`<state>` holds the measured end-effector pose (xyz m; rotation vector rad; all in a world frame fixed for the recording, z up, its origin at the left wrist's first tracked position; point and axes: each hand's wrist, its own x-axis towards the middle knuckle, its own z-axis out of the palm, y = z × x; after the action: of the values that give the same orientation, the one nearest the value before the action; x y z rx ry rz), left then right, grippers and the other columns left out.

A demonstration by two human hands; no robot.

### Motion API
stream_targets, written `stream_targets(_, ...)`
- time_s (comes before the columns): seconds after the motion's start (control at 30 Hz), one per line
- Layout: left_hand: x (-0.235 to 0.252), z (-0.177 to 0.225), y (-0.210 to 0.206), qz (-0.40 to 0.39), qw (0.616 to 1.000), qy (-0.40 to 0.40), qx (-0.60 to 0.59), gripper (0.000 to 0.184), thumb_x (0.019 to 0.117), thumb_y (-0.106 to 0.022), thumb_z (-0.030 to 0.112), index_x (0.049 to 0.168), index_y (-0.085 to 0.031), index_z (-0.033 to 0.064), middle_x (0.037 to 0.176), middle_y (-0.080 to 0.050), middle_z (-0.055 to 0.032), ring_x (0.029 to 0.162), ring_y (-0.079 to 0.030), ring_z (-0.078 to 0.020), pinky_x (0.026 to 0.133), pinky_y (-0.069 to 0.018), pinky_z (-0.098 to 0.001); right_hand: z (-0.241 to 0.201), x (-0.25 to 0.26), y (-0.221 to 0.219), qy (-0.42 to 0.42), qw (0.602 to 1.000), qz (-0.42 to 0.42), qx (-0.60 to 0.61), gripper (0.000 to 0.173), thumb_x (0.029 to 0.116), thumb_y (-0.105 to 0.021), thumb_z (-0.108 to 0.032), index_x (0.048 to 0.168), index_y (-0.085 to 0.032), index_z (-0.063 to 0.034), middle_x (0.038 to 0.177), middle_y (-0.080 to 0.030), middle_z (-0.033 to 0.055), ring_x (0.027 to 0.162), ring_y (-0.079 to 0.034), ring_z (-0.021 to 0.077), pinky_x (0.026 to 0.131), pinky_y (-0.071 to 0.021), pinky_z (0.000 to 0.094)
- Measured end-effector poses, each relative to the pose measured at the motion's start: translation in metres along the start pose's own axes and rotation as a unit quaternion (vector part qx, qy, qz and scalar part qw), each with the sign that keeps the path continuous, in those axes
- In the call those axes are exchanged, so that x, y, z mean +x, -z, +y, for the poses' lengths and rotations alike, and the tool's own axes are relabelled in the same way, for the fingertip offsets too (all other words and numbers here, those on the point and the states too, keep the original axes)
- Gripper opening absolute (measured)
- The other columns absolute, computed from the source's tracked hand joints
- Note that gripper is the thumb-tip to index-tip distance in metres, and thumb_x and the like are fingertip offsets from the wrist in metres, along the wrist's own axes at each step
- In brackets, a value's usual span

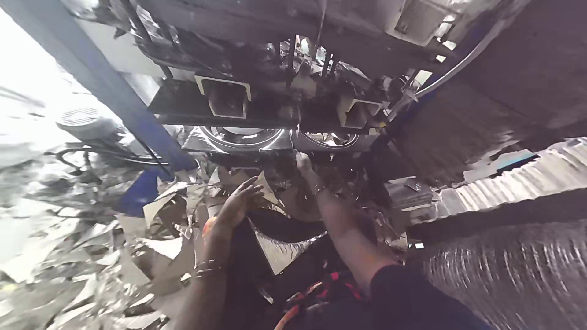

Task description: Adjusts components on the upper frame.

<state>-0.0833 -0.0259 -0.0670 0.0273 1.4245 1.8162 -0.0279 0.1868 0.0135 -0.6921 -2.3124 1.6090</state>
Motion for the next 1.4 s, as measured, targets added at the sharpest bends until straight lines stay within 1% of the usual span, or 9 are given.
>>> stream_targets(0.1, 0.001, 0.001, 0.001, -0.006, 1.0, -0.003, -0.012, 0.041, 0.1108, -0.037, 0.018, 0.152, -0.039, 0.0126, 0.119, -0.067, -0.0082, 0.092, -0.069, -0.0159, 0.077, -0.0573, -0.0314, -0.028, 0.01, -0.009, -0.222, 0.97, 0.034, -0.089, 0.037, 0.1128, -0.03, -0.009, 0.127, -0.057, 0.0121, 0.115, -0.063, 0.0248, 0.104, -0.06, 0.0276, 0.099, -0.0453, 0.0419)
stream_targets(0.27, -0.001, 0.006, -0.002, 0.007, 1.0, -0.006, 0.003, 0.042, 0.1112, -0.035, 0.019, 0.152, -0.038, 0.013, 0.122, -0.066, -0.0092, 0.094, -0.069, -0.0162, 0.079, -0.0576, -0.0313, 0.098, 0.056, -0.005, 0.017, 0.98, 0.044, -0.193, 0.031, 0.1063, -0.052, -0.016, 0.114, -0.069, 0.0088, 0.109, -0.07, 0.0293, 0.104, -0.068, 0.0418, 0.093, -0.0518, 0.0572)
stream_targets(0.4, -0.003, 0.006, 0.0, 0.001, 1.0, -0.013, -0.018, 0.042, 0.1115, -0.03, 0.018, 0.153, -0.036, 0.0114, 0.121, -0.066, -0.0091, 0.094, -0.07, -0.0166, 0.08, -0.0583, -0.0331, 0.041, -0.05, -0.011, -0.202, 0.916, -0.205, -0.28, 0.042, 0.1109, -0.044, -0.018, 0.15, -0.045, -0.0045, 0.147, -0.052, 0.0149, 0.129, -0.053, 0.0227, 0.111, -0.0418, 0.039)
stream_targets(0.5, 0.001, 0.004, 0.003, -0.006, 1.0, -0.013, -0.024, 0.042, 0.1126, -0.026, 0.021, 0.152, -0.037, 0.0128, 0.127, -0.065, -0.009, 0.1, -0.069, -0.0187, 0.085, -0.0576, -0.0375, 0.126, -0.06, -0.024, 0.066, 0.957, -0.113, -0.259, 0.044, 0.0989, -0.063, -0.032, 0.13, -0.063, -0.0003, 0.115, -0.069, 0.0223, 0.105, -0.067, 0.0329, 0.092, -0.0552, 0.0516)
stream_targets(0.77, -0.004, -0.001, -0.002, 0.0, 1.0, -0.027, -0.004, 0.037, 0.1118, -0.035, 0.02, 0.146, -0.043, 0.0079, 0.12, -0.068, -0.0089, 0.095, -0.07, -0.0175, 0.081, -0.059, -0.0331, 0.114, 0.066, -0.036, 0.337, 0.865, 0.06, -0.366, 0.069, 0.0847, -0.078, -0.01, 0.148, -0.052, -0.0025, 0.154, -0.047, 0.0233, 0.149, -0.038, 0.0374, 0.127, -0.0281, 0.0462)
stream_targets(1.0, 0.003, -0.003, 0.003, 0.016, 0.999, -0.013, 0.027, 0.041, 0.1106, -0.039, 0.021, 0.151, -0.038, 0.0127, 0.127, -0.065, -0.0095, 0.097, -0.069, -0.0161, 0.08, -0.0567, -0.033, 0.002, -0.028, -0.004, 0.18, 0.924, -0.019, -0.337, 0.021, 0.0953, -0.064, 0.001, 0.116, -0.068, 0.0034, 0.114, -0.069, 0.0223, 0.106, -0.068, 0.0362, 0.093, -0.0556, 0.0492)
stream_targets(1.13, -0.007, 0.002, -0.003, 0.02, 1.0, -0.002, 0.005, 0.042, 0.1108, -0.038, 0.023, 0.151, -0.038, 0.0137, 0.129, -0.063, -0.0114, 0.103, -0.068, -0.0203, 0.084, -0.0573, -0.0369, -0.078, -0.115, 0.035, -0.059, 0.954, -0.127, -0.265, 0.038, 0.1034, -0.054, 0.0, 0.141, -0.052, 0.0083, 0.141, -0.058, 0.0246, 0.131, -0.056, 0.0316, 0.112, -0.0421, 0.0387)
stream_targets(1.27, -0.006, 0.002, -0.008, 0.008, 1.0, -0.002, 0.015, 0.043, 0.1112, -0.035, 0.022, 0.154, -0.036, 0.0151, 0.129, -0.063, -0.0118, 0.102, -0.068, -0.0204, 0.083, -0.0572, -0.0365, 0.037, 0.019, -0.016, 0.395, 0.854, 0.072, -0.332, 0.026, 0.095, -0.065, -0.012, 0.116, -0.073, 0.0027, 0.121, -0.07, 0.0234, 0.122, -0.063, 0.0382, 0.111, -0.0468, 0.0443)
stream_targets(1.4, -0.007, 0.004, -0.007, 0.001, 1.0, -0.004, 0.027, 0.044, 0.1114, -0.032, 0.02, 0.154, -0.035, 0.0132, 0.132, -0.061, -0.0124, 0.105, -0.067, -0.0197, 0.085, -0.0557, -0.0361, 0.058, 0.089, -0.041, 0.292, 0.9, -0.01, -0.324, 0.039, 0.093, -0.075, -0.017, 0.131, -0.069, -0.0108, 0.143, -0.06, 0.0128, 0.143, -0.045, 0.0355, 0.122, -0.0315, 0.0532)
